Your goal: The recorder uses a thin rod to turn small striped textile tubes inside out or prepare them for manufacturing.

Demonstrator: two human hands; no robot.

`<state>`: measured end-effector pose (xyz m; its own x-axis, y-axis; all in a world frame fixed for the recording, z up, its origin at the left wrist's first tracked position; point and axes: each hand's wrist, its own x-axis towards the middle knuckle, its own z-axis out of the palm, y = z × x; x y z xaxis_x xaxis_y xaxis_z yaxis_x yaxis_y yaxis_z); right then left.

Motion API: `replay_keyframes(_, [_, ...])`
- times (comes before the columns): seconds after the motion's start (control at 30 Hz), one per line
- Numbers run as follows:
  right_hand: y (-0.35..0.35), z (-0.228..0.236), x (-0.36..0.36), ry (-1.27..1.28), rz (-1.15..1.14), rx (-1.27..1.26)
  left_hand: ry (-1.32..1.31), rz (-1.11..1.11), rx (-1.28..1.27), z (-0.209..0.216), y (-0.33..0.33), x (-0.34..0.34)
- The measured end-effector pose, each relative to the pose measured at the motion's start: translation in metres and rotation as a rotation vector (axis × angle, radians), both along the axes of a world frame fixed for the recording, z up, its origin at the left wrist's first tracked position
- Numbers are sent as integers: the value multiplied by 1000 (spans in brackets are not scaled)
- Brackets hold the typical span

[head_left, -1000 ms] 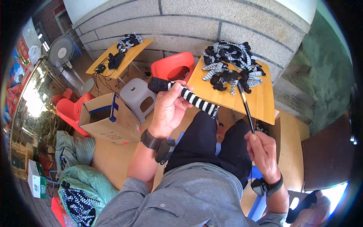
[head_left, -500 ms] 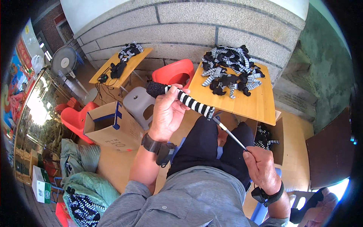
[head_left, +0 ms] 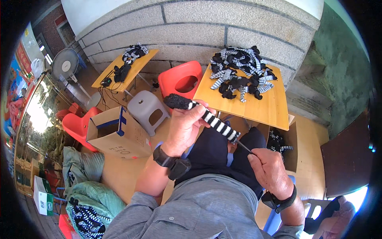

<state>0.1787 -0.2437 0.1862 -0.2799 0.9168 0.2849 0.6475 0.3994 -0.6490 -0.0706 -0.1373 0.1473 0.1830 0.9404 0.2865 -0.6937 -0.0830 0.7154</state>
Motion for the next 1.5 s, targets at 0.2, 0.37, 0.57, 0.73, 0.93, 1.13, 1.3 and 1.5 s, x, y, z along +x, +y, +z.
replay_keyframes(0.2, [8, -2, -14, 13, 1, 20, 179, -14, -8, -2, -14, 14])
replay_keyframes(0.37, [11, -8, -17, 40, 10, 5, 237, 13, -55, -6, -29, 31])
replay_keyframes(0.57, [11, -15, -26, 217, -40, 8, 331, -84, -137, -10, -49, 49])
replay_keyframes(0.73, [7, -20, -14, 212, -41, -54, 498, -138, -62, -7, -53, 29])
replay_keyframes(0.93, [-1, -21, 6, 187, 4, -45, 928, -137, 132, 22, -41, -49])
replay_keyframes(1.13, [-7, -20, 14, 123, 90, -31, 955, -58, 301, 63, -44, -51])
replay_keyframes(1.3, [-10, -14, 14, 54, 118, 61, 901, -162, 325, 51, -45, -25])
replay_keyframes(1.5, [-10, -7, 19, -68, 123, 182, 767, -166, 93, 40, -54, -13])
